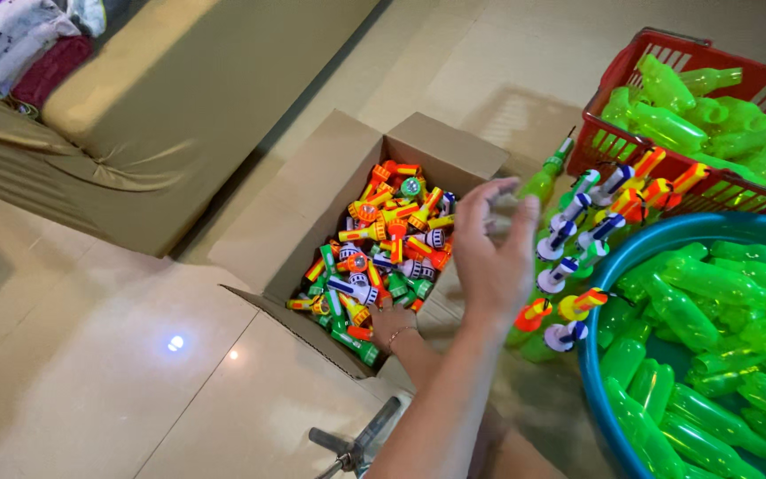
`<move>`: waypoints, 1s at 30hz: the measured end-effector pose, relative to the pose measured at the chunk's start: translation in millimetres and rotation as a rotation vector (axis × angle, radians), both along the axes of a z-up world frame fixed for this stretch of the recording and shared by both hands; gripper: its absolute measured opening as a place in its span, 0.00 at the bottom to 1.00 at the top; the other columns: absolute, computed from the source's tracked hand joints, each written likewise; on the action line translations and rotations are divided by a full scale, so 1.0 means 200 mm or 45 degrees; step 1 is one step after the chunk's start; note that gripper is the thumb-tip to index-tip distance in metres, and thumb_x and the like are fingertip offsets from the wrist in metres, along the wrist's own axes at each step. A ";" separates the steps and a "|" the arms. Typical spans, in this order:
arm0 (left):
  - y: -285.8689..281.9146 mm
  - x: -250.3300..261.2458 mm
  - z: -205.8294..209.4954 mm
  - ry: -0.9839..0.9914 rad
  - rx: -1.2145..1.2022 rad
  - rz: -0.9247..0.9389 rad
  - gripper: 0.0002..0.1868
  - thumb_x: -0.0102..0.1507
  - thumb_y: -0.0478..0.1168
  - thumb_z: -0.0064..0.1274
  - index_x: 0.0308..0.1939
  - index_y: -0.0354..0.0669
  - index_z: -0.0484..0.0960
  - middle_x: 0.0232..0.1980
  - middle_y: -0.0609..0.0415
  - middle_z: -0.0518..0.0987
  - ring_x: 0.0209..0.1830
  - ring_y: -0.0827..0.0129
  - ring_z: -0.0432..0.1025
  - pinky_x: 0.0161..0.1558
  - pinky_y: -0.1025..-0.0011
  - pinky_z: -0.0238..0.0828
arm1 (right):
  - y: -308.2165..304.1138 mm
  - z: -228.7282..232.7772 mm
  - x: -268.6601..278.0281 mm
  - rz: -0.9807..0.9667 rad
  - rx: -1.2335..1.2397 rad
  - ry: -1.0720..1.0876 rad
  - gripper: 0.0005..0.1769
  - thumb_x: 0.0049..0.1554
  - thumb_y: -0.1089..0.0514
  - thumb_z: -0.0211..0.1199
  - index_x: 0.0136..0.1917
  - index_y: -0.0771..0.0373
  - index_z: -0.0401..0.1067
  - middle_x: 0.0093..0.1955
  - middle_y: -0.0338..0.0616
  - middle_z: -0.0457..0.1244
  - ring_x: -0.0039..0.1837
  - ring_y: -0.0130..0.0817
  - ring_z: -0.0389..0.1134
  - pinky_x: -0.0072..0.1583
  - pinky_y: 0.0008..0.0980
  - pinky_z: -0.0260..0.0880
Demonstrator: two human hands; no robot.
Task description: The person assembles toy components by attaching small orange and white parts to green plastic bottles and then testing the assembled light-up toys in a basin.
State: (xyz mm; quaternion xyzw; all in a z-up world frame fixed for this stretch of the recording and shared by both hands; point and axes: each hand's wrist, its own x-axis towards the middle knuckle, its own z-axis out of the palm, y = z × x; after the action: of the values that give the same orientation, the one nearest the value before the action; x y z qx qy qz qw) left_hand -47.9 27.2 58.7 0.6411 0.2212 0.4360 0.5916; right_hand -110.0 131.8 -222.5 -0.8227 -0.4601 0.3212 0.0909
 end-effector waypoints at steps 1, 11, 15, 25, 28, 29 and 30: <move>-0.01 -0.02 0.01 -0.003 -0.001 0.003 0.17 0.64 0.44 0.59 0.54 0.42 0.82 0.58 0.50 0.78 0.55 0.65 0.74 0.55 0.67 0.70 | 0.00 -0.02 -0.02 0.025 -0.013 -0.017 0.35 0.55 0.46 0.64 0.74 0.52 0.60 0.74 0.55 0.53 0.69 0.52 0.63 0.66 0.49 0.67; -0.05 -0.14 0.09 0.079 0.353 -0.042 0.15 0.67 0.44 0.60 0.53 0.40 0.81 0.59 0.45 0.76 0.65 0.55 0.71 0.67 0.61 0.66 | 0.02 0.00 -0.09 0.081 0.001 -0.050 0.31 0.56 0.46 0.62 0.70 0.53 0.64 0.70 0.52 0.58 0.68 0.50 0.64 0.66 0.50 0.67; -0.04 -0.13 0.09 0.098 0.276 -0.044 0.16 0.65 0.46 0.59 0.52 0.40 0.81 0.59 0.46 0.76 0.62 0.55 0.71 0.64 0.61 0.68 | 0.01 0.02 -0.07 0.085 0.010 -0.059 0.29 0.57 0.46 0.62 0.69 0.54 0.66 0.68 0.51 0.60 0.68 0.49 0.65 0.65 0.50 0.67; -0.08 -0.08 0.06 0.107 0.407 0.021 0.15 0.64 0.43 0.59 0.53 0.42 0.81 0.61 0.44 0.75 0.66 0.50 0.68 0.68 0.57 0.62 | -0.04 0.05 -0.10 0.064 0.137 -0.088 0.25 0.58 0.45 0.61 0.66 0.55 0.71 0.64 0.49 0.65 0.67 0.47 0.66 0.65 0.50 0.68; -0.09 -0.06 0.05 0.082 0.455 0.005 0.15 0.64 0.43 0.60 0.53 0.43 0.81 0.62 0.46 0.76 0.66 0.51 0.69 0.68 0.58 0.62 | -0.11 0.25 0.00 -0.045 0.287 -0.092 0.24 0.58 0.45 0.60 0.65 0.55 0.73 0.63 0.48 0.66 0.67 0.47 0.66 0.65 0.50 0.68; -0.07 -0.07 0.05 0.096 0.412 -0.024 0.15 0.64 0.43 0.59 0.53 0.43 0.81 0.61 0.47 0.76 0.63 0.53 0.70 0.64 0.60 0.66 | -0.15 0.34 0.04 -0.101 0.374 -0.081 0.24 0.58 0.45 0.60 0.64 0.55 0.73 0.63 0.48 0.67 0.67 0.47 0.66 0.65 0.50 0.68; -0.06 -0.07 0.04 0.111 0.369 -0.053 0.15 0.64 0.44 0.59 0.52 0.44 0.81 0.61 0.48 0.76 0.61 0.55 0.72 0.60 0.63 0.69 | -0.18 0.43 0.09 -0.218 0.496 -0.062 0.24 0.58 0.45 0.60 0.64 0.55 0.73 0.62 0.47 0.67 0.67 0.47 0.66 0.65 0.50 0.68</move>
State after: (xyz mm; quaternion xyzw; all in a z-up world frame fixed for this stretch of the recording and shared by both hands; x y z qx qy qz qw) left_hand -61.2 16.0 66.5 0.7424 0.1680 0.4227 0.4918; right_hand -92.2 95.4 -136.6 -0.8331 -0.4440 0.1974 0.2640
